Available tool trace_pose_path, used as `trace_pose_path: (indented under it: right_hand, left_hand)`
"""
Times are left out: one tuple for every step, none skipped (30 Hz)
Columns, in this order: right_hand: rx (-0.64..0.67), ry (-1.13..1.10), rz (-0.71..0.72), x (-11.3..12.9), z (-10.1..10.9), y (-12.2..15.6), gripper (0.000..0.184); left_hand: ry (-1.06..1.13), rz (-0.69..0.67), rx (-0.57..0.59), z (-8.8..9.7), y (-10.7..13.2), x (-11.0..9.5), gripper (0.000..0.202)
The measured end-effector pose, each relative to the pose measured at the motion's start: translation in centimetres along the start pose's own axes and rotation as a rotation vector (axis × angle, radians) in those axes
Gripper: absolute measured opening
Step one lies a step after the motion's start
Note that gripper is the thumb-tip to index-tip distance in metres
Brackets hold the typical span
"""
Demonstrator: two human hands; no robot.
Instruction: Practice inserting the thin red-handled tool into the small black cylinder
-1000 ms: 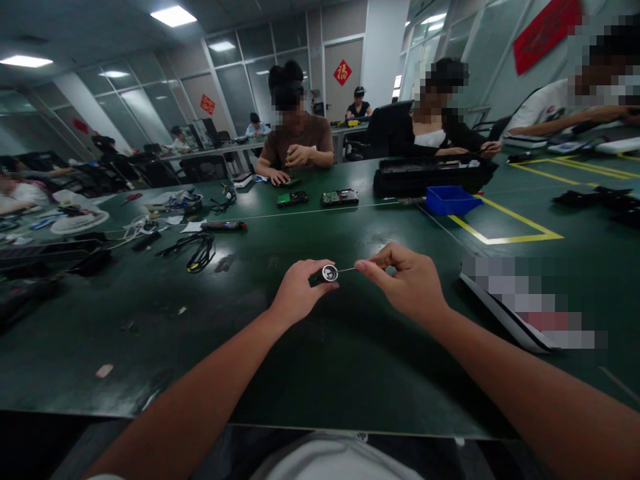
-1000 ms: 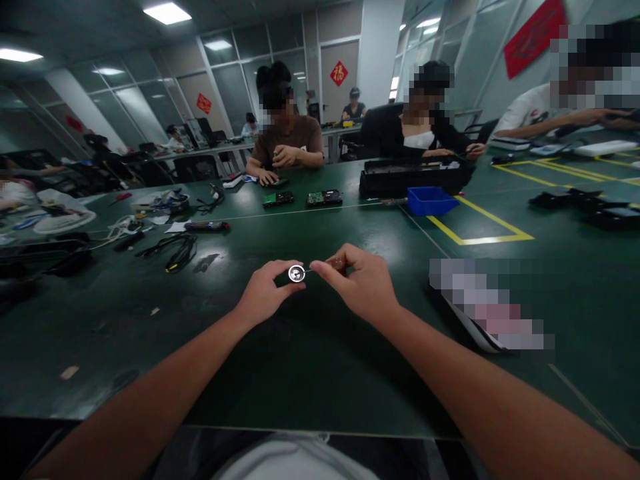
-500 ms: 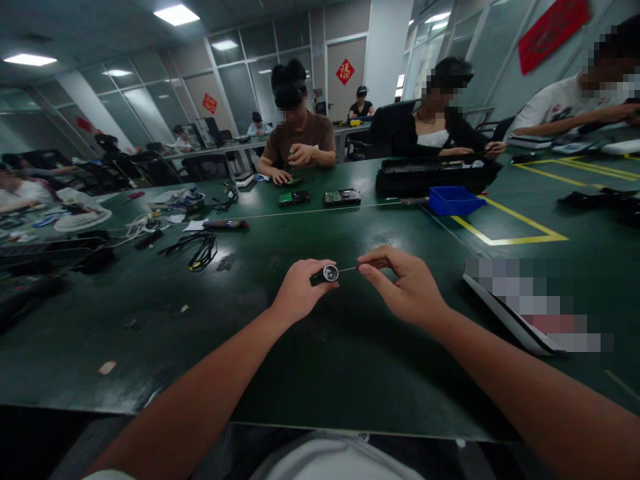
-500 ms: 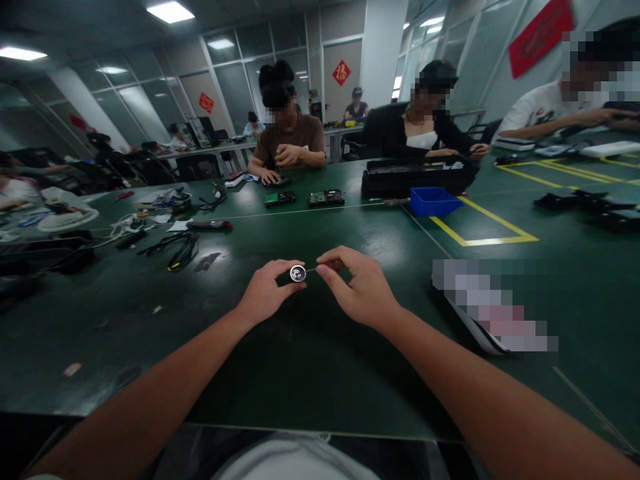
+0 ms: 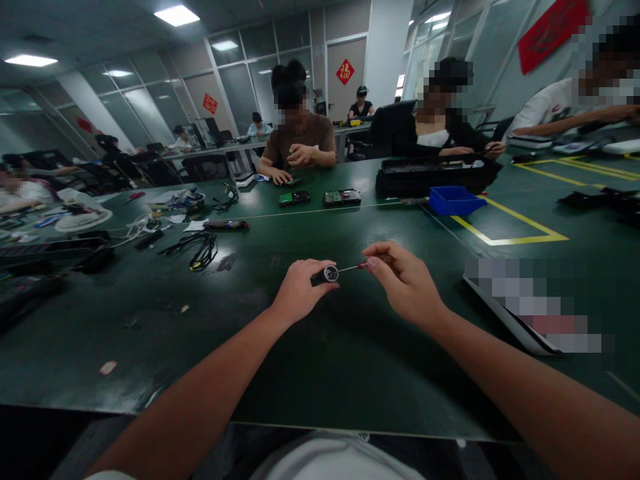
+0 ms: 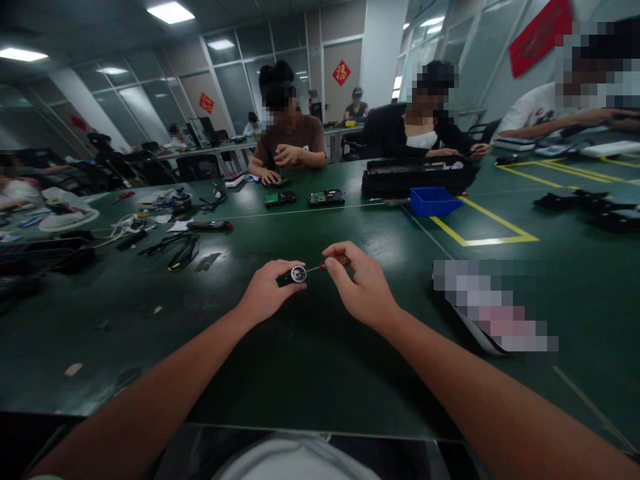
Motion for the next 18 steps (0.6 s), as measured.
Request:
trace_pose_path:
  right_hand:
    - [-0.008,-0.039,-0.029,-0.2,0.0,0.0,0.018]
    - [-0.014,-0.079,-0.054,-0.5,-0.1,-0.1,0.018]
    - [-0.019,-0.117,-0.074,-0.7,-0.1,-0.1,0.019]
    - [-0.025,-0.156,-0.09,-0.9,-0.2,-0.2,0.021]
    - [-0.031,-0.2,-0.106,-1.2,-0.3,-0.2,0.023]
    - [-0.042,-0.248,-0.125,-1.6,-0.3,-0.3,0.025]
    - [-0.053,-0.3,-0.152,-2.0,-0.4,-0.4,0.026]
    - [-0.066,-0.354,-0.183,-2.4,-0.5,-0.4,0.028]
    - [-0.093,-0.422,-0.218,-2.8,-0.6,-0.5,0.03]
    - [-0.103,-0.506,-0.262,-3.2,-0.8,-0.5,0.03]
    - [-0.085,-0.589,-0.313,-3.6,-1.1,-0.6,0.031]
    - [-0.072,-0.656,-0.354,-3.8,-1.4,-0.6,0.032]
    - [-0.066,-0.698,-0.383,-4.0,-1.6,-0.6,0.033]
    - [-0.072,-0.711,-0.395,-4.1,-1.7,-0.6,0.033]
    - [-0.093,-0.696,-0.391,-4.2,-1.6,-0.6,0.033]
    - [-0.125,-0.658,-0.372,-4.2,-1.4,-0.5,0.033]
    - [-0.155,-0.609,-0.343,-4.3,-1.1,-0.5,0.032]
    - [-0.177,-0.558,-0.312,-4.3,-0.8,-0.5,0.031]
  left_hand:
    - [-0.004,0.003,0.0,0.0,0.0,0.0,0.037]
    - [-0.005,0.004,-0.003,0.0,0.0,0.0,0.037]
    - [-0.002,0.004,-0.005,0.1,0.0,0.1,0.037]
    - [0.003,0.0,-0.007,0.1,0.0,0.1,0.037]
    - [0.011,-0.01,-0.008,0.1,0.0,0.1,0.037]
    - [0.02,-0.024,-0.009,0.1,0.0,0.1,0.037]
    - [0.029,-0.042,-0.009,0.1,0.0,0.0,0.037]
    - [0.037,-0.063,-0.01,0.1,0.0,0.0,0.036]
    - [0.04,-0.084,-0.013,0.1,0.0,-0.1,0.036]
    - [0.038,-0.103,-0.014,0.1,0.0,-0.1,0.036]
    - [0.03,-0.118,-0.014,0.1,0.0,-0.2,0.036]
    - [0.018,-0.127,-0.014,0.1,0.0,-0.3,0.036]
    - [0.005,-0.13,-0.014,0.1,0.0,-0.3,0.036]
    - [-0.007,-0.127,-0.012,0.1,-0.1,-0.3,0.036]
    - [-0.015,-0.122,-0.012,0.1,-0.1,-0.3,0.036]
    - [-0.019,-0.115,-0.013,0.1,-0.1,-0.3,0.036]
    - [-0.02,-0.108,-0.016,0.1,-0.1,-0.3,0.036]
    - [-0.021,-0.102,-0.021,0.1,-0.1,-0.3,0.036]
Point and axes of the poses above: each hand's wrist, its own y-axis away from the middle knuckle, its own z-axis out of the back of the hand, x = y × z, the point moved 6 cm from there along -y, towards the middle knuckle, and after that the axes turned 5 degrees about z, right-handed, at the moved point
